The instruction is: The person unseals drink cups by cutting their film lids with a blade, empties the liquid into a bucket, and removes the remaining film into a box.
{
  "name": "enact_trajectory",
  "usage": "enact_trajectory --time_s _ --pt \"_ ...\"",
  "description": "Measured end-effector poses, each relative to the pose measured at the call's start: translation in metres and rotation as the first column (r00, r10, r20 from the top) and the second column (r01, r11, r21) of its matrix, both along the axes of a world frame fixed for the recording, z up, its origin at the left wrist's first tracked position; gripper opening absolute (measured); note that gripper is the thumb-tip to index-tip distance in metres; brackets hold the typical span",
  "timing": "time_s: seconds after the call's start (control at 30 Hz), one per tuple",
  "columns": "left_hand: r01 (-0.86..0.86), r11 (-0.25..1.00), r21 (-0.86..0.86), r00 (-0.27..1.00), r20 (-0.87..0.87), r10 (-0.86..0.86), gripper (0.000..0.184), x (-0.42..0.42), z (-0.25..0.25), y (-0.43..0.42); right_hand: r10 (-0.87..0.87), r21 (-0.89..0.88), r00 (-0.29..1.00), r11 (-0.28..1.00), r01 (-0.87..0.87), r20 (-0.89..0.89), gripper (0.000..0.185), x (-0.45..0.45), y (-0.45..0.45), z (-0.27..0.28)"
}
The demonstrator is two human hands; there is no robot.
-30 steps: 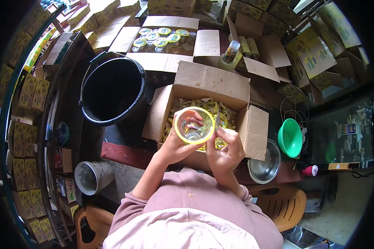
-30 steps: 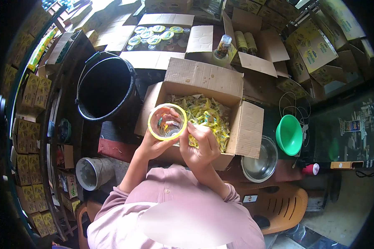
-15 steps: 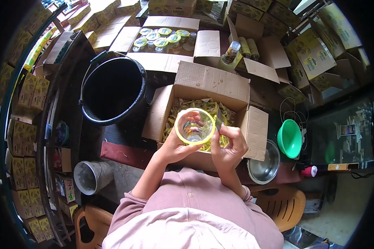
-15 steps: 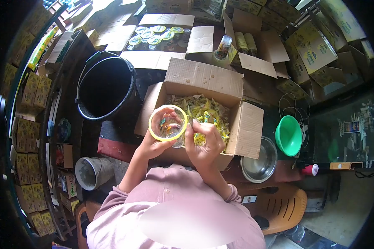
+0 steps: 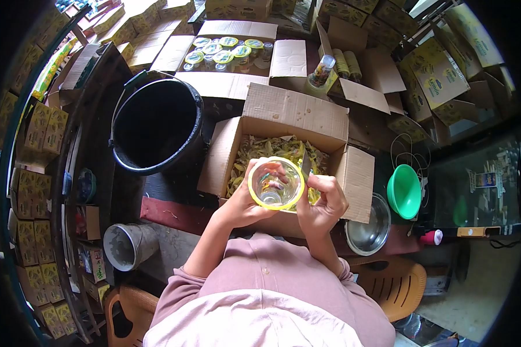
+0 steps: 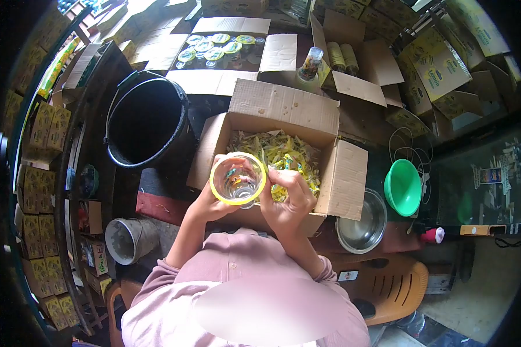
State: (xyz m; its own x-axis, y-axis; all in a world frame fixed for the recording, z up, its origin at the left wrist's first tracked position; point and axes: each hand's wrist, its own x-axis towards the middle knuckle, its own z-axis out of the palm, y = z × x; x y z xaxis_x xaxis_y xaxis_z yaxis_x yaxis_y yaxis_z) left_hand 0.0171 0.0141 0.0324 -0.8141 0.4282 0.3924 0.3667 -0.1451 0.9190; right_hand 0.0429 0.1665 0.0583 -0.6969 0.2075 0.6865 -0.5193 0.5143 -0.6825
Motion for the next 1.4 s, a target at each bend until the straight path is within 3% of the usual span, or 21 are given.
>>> enact_trajectory --time_s 0.07,0.17,0.2,0.3,0.33,0.43,0.57,0.9,1.0,1.1,1.4 --pt "0.027 1.0 -0.013 0.999 -0.021 -0.027 0.066 -0.001 -0.003 -0.001 0.038 -0.016 0.999 0.999 -0.038 0.01 0.016 -0.001 0.001 0.0" --pt "0.113 0.985 0.13 0.95 0.278 -0.146 0.069 0.001 -0.001 0.0 0.038 -0.055 0.999 0.998 -0.036 0.036 0.014 -0.002 0.005 -0.002" --pt "0.143 0.977 0.157 0.942 0.281 -0.182 0.068 -0.001 -0.002 0.001 0.016 -0.071 0.999 0.997 -0.013 0.044 0.014 -0.002 0.004 -0.002" --pt "0.076 0.941 0.33 0.928 0.322 -0.188 0.065 -0.003 -0.011 0.006 -0.032 -0.08 0.998 0.996 0.036 0.048 0.014 -0.001 0.0 0.001" --pt "0.101 0.953 0.285 0.947 0.265 -0.179 0.064 -0.004 -0.007 0.006 -0.037 -0.06 0.999 0.997 0.039 0.04 0.014 0.0 0.0 0.001" --pt "0.062 0.88 0.47 0.855 0.431 -0.29 0.064 -0.003 -0.013 0.01 -0.041 -0.006 0.999 0.999 0.041 0.026 0.014 0.003 0.0 0.0" --pt "0.055 0.888 0.456 0.905 0.354 -0.237 0.062 -0.001 -0.014 0.01 -0.06 -0.007 0.997 0.998 0.06 0.053 0.014 0.005 -0.007 0.003" --pt "0.025 0.983 0.18 0.98 0.19 -0.059 0.07 0.001 -0.003 0.011 -0.084 0.054 0.995 0.995 0.081 0.045 0.017 0.006 -0.006 0.001" --pt "0.046 0.985 0.166 0.974 0.21 -0.08 0.072 0.001 -0.003 0.008 -0.077 0.075 0.997 0.994 0.076 0.017 0.017 0.005 -0.005 0.0" --pt "0.047 0.999 0.024 0.994 0.096 -0.049 0.073 0.001 -0.013 0.004 -0.038 0.065 0.999 0.997 0.039 -0.018 0.016 0.001 -0.002 -0.001" --pt "0.114 0.989 0.096 0.973 0.192 -0.13 0.07 0.0 -0.003 0.0 0.072 -0.028 0.997 0.997 -0.071 0.031 0.018 0.0 0.003 -0.001"
